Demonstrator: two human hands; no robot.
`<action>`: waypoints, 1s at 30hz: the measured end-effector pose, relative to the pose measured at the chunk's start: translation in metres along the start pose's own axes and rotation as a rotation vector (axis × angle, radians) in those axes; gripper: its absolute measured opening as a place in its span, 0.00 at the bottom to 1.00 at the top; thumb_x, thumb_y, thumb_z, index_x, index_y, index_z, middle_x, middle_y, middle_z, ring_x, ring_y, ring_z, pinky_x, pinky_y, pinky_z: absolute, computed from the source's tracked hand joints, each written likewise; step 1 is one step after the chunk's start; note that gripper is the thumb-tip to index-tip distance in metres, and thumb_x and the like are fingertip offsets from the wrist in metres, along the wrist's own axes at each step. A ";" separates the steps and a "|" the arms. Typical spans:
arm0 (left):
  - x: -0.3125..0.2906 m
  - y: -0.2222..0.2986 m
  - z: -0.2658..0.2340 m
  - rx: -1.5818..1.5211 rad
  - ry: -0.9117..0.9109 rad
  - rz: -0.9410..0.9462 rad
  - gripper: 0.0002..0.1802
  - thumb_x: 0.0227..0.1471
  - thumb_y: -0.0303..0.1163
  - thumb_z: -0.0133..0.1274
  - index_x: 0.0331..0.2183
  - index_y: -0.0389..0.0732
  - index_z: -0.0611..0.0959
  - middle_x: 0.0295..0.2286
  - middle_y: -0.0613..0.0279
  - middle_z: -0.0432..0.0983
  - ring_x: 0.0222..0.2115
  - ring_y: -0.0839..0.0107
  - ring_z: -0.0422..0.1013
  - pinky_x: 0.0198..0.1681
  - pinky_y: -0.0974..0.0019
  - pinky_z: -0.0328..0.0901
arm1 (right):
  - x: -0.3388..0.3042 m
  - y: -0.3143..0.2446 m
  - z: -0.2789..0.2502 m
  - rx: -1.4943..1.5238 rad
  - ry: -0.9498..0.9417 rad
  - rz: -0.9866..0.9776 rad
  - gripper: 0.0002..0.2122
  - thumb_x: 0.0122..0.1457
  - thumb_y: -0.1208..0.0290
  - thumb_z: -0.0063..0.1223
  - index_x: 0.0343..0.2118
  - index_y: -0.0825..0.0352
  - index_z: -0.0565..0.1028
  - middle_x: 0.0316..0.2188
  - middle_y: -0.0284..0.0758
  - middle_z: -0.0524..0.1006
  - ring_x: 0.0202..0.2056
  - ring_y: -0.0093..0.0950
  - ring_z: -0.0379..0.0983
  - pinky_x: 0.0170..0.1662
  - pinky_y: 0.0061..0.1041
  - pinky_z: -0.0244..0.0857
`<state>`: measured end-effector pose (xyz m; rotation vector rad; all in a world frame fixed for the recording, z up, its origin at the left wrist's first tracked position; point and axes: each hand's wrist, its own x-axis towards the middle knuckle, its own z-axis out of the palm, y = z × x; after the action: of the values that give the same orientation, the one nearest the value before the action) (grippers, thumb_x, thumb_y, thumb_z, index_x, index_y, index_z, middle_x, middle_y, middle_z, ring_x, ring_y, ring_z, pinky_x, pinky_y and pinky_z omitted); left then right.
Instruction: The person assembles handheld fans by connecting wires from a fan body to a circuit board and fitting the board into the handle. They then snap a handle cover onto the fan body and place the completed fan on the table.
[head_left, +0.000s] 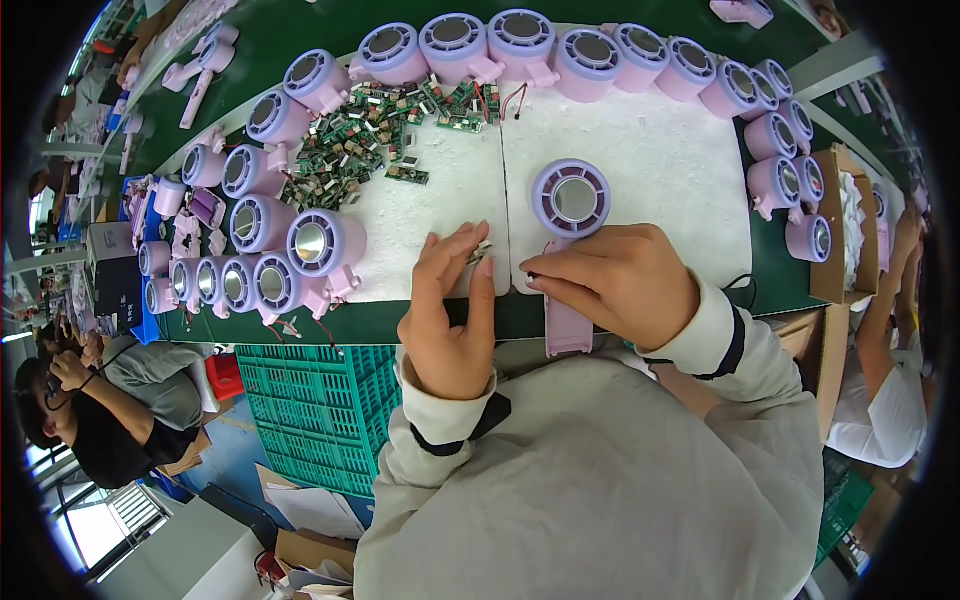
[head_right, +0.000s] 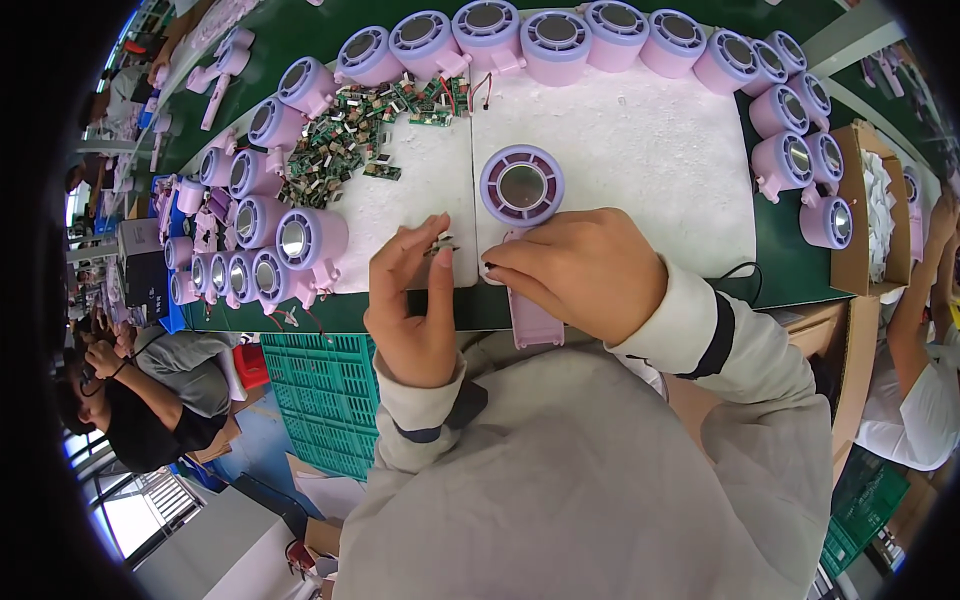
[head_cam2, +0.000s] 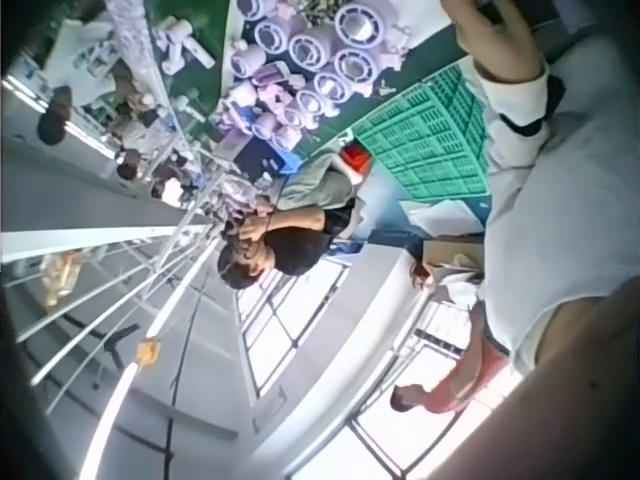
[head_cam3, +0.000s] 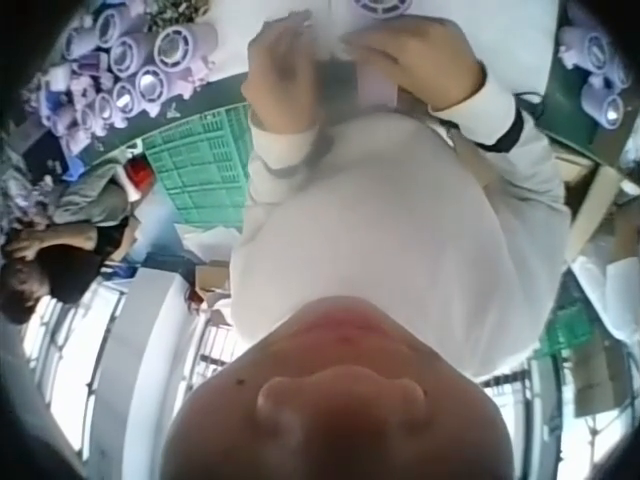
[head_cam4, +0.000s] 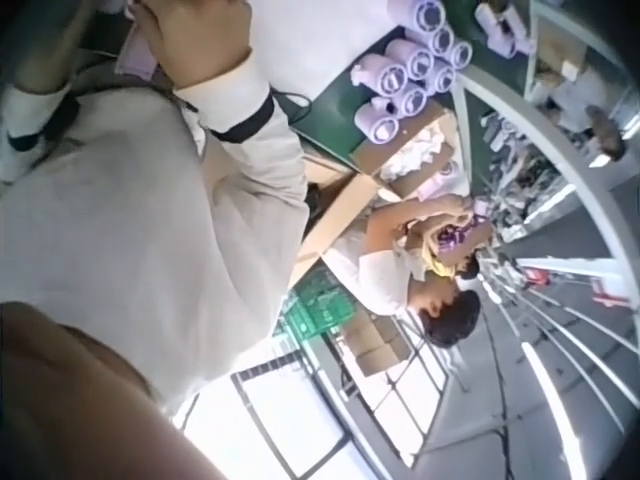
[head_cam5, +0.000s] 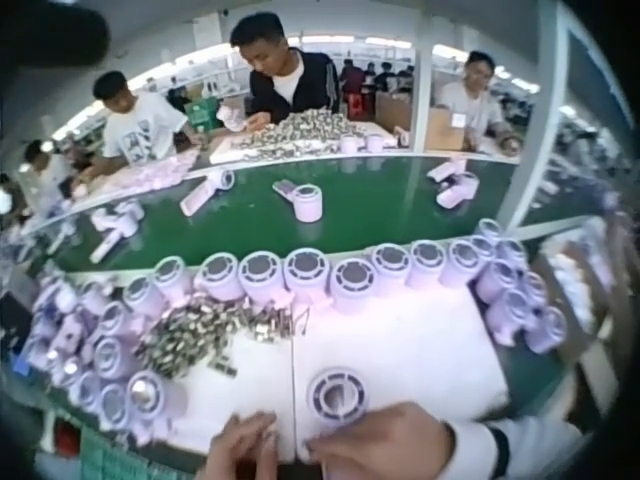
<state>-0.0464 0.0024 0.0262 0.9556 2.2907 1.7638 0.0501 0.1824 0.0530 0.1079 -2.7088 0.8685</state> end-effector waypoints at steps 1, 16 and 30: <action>-0.001 0.002 -0.002 0.081 -0.008 0.012 0.18 0.56 0.17 0.57 0.49 0.34 0.78 0.43 0.48 0.82 0.48 0.57 0.78 0.54 0.58 0.69 | 0.000 0.001 -0.001 0.001 0.002 0.002 0.09 0.54 0.70 0.65 0.39 0.61 0.83 0.27 0.34 0.82 0.27 0.34 0.79 0.30 0.31 0.72; -0.003 0.021 -0.014 -0.030 -0.099 -0.155 0.18 0.56 0.17 0.58 0.49 0.34 0.81 0.37 0.55 0.79 0.38 0.67 0.76 0.45 0.66 0.71 | 0.000 0.002 -0.005 -0.059 -0.048 -0.070 0.08 0.56 0.73 0.62 0.39 0.65 0.81 0.29 0.36 0.82 0.28 0.35 0.79 0.32 0.33 0.73; -0.005 0.006 -0.002 -0.545 -0.181 -0.254 0.18 0.62 0.17 0.51 0.54 0.30 0.77 0.42 0.54 0.80 0.42 0.69 0.77 0.48 0.67 0.71 | 0.004 0.000 -0.013 0.197 -0.001 0.069 0.05 0.56 0.73 0.65 0.35 0.66 0.82 0.24 0.37 0.80 0.23 0.35 0.76 0.27 0.30 0.67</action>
<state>-0.0407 -0.0013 0.0309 0.6545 1.6033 1.9350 0.0495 0.1906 0.0644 0.0569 -2.6348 1.1547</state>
